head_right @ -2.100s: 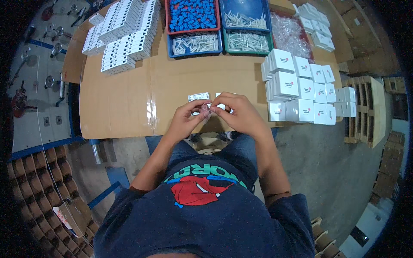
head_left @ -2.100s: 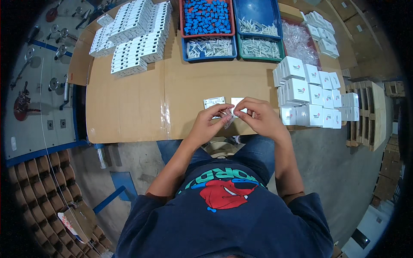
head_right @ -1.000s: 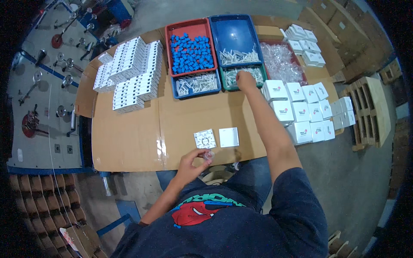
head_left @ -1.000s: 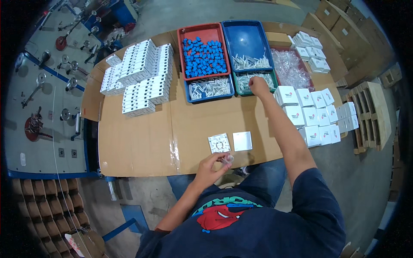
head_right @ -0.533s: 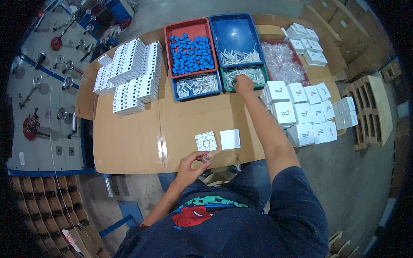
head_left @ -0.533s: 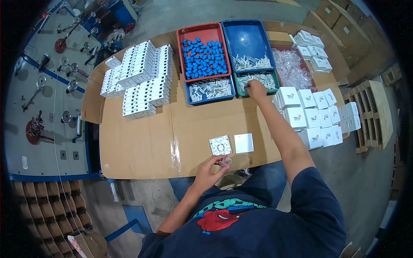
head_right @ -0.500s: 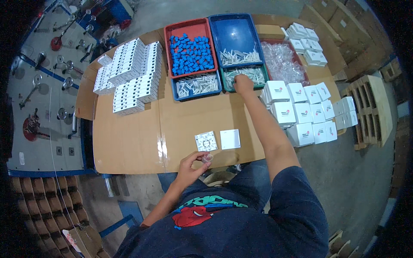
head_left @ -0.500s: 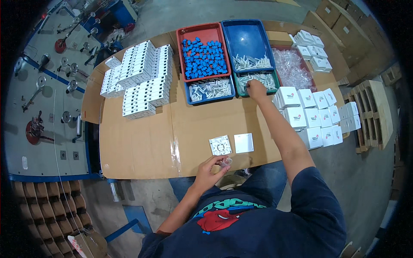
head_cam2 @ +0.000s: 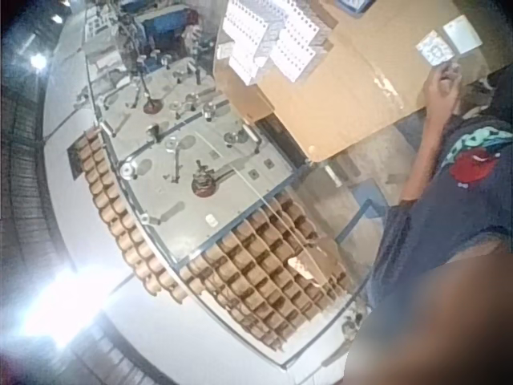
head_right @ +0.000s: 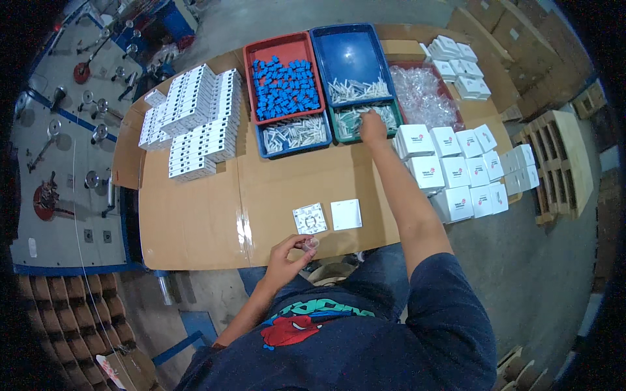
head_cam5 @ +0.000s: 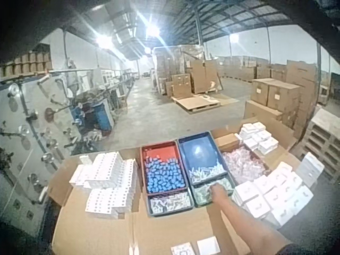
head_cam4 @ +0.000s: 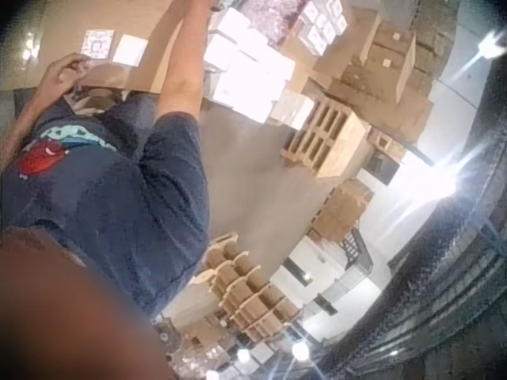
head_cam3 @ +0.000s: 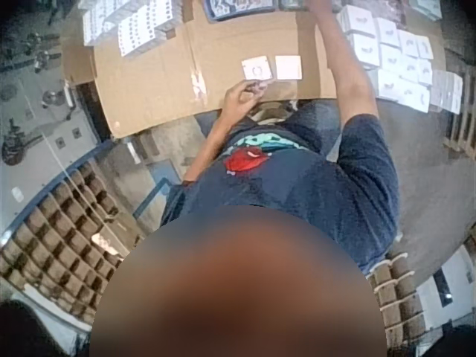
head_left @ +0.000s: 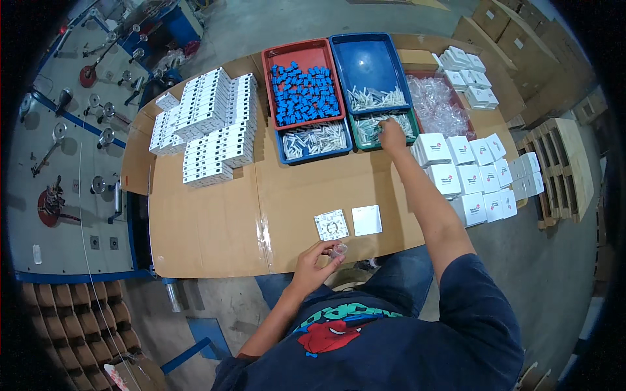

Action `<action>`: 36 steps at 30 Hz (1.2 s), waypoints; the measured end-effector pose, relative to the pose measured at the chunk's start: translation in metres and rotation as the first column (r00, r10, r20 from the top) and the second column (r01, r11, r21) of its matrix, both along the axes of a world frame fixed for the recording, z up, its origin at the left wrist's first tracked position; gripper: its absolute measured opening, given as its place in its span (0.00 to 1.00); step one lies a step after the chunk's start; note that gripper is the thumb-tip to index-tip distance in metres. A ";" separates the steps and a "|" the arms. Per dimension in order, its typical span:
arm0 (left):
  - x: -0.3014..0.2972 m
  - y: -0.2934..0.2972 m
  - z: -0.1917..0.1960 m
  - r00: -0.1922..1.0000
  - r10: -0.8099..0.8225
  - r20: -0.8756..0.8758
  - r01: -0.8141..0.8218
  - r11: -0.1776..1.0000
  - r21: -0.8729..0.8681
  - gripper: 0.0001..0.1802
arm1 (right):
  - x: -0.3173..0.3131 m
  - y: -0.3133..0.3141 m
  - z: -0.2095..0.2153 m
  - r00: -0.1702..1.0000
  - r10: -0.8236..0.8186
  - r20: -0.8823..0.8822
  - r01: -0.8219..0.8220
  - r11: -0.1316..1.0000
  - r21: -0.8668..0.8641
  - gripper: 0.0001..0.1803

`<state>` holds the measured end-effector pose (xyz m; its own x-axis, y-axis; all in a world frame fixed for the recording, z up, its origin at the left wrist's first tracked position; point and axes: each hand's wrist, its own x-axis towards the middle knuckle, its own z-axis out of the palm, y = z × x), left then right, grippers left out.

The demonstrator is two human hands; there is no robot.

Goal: Assembling and packaging small hardware components into individual white boxes.

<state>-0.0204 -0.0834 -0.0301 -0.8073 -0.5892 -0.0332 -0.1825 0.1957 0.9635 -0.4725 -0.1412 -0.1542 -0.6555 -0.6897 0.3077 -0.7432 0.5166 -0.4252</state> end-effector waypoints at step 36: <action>-0.005 0.001 -0.017 0.997 -0.051 -0.060 0.055 0.997 0.058 0.21 | 0.053 -0.011 0.046 0.986 0.142 0.083 -0.139 0.990 -0.034 0.11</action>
